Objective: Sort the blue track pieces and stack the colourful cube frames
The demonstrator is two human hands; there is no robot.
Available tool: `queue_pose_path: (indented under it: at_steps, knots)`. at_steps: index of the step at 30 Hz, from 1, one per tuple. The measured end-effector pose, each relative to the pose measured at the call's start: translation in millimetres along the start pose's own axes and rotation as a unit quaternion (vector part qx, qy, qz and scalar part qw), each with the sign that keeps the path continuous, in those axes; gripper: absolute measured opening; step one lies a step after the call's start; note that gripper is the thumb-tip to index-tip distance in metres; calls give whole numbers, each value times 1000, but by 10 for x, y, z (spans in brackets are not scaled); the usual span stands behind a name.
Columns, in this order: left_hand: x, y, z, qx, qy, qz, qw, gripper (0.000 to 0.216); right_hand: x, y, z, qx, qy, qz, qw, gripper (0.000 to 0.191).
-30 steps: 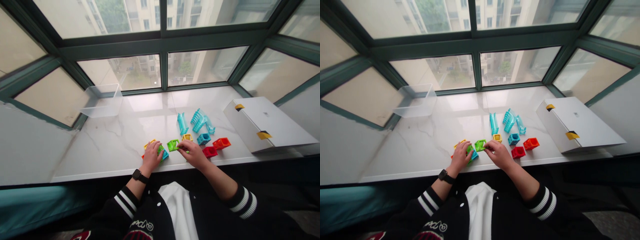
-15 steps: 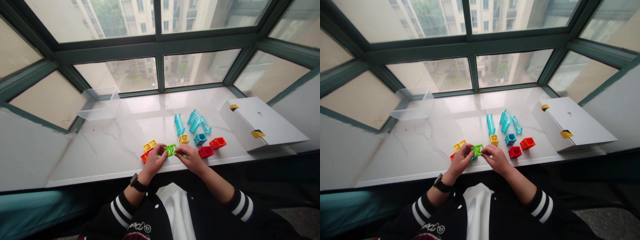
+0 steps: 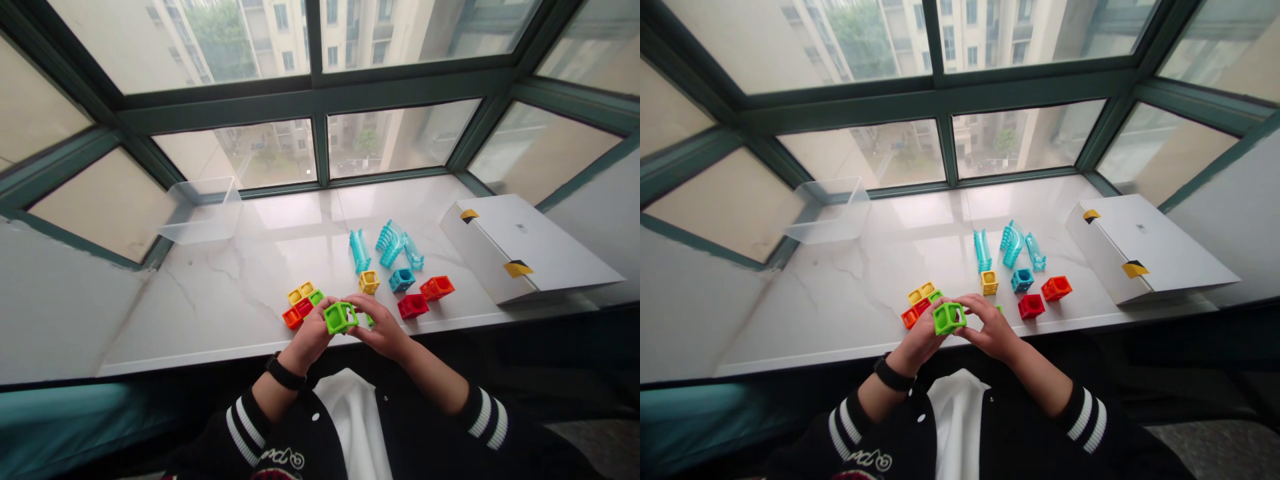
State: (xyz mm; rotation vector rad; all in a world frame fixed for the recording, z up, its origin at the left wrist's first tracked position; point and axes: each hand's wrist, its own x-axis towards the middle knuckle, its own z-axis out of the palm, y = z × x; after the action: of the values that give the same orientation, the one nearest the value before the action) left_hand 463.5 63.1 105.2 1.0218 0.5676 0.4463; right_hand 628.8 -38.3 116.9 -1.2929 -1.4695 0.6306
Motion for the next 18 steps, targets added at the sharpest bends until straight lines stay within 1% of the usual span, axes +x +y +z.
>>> queue_pose_path:
  at_steps: [2, 5, 8, 11, 13, 16, 18]
  knots:
    - [3, -10, -17, 25, -4, 9, 1000, 46, -3, -6, -14, -5, 3, -3, 1000, 48]
    - [45, -66, -98, 101, -4, 50, 994, 37, -25, 39, -52, -3, 18, 5, 1000, 46]
    - [102, -145, -189, 171, 32, 80, 982, 29, -54, 114, -110, 15, 40, 36, 998, 46]
    - [127, -180, -231, 181, 71, 84, 977, 30, -77, 158, -169, 0, 56, 50, 997, 48]
    - [114, -161, -225, 188, 66, 101, 975, 34, -87, 160, -194, -11, 55, 52, 997, 48]
    - [69, -101, -191, 224, 32, 140, 964, 37, -98, 144, -207, -17, 51, 59, 997, 49]
    - [41, -72, -173, 233, 10, 151, 961, 42, -104, 133, -208, -19, 49, 62, 997, 49]
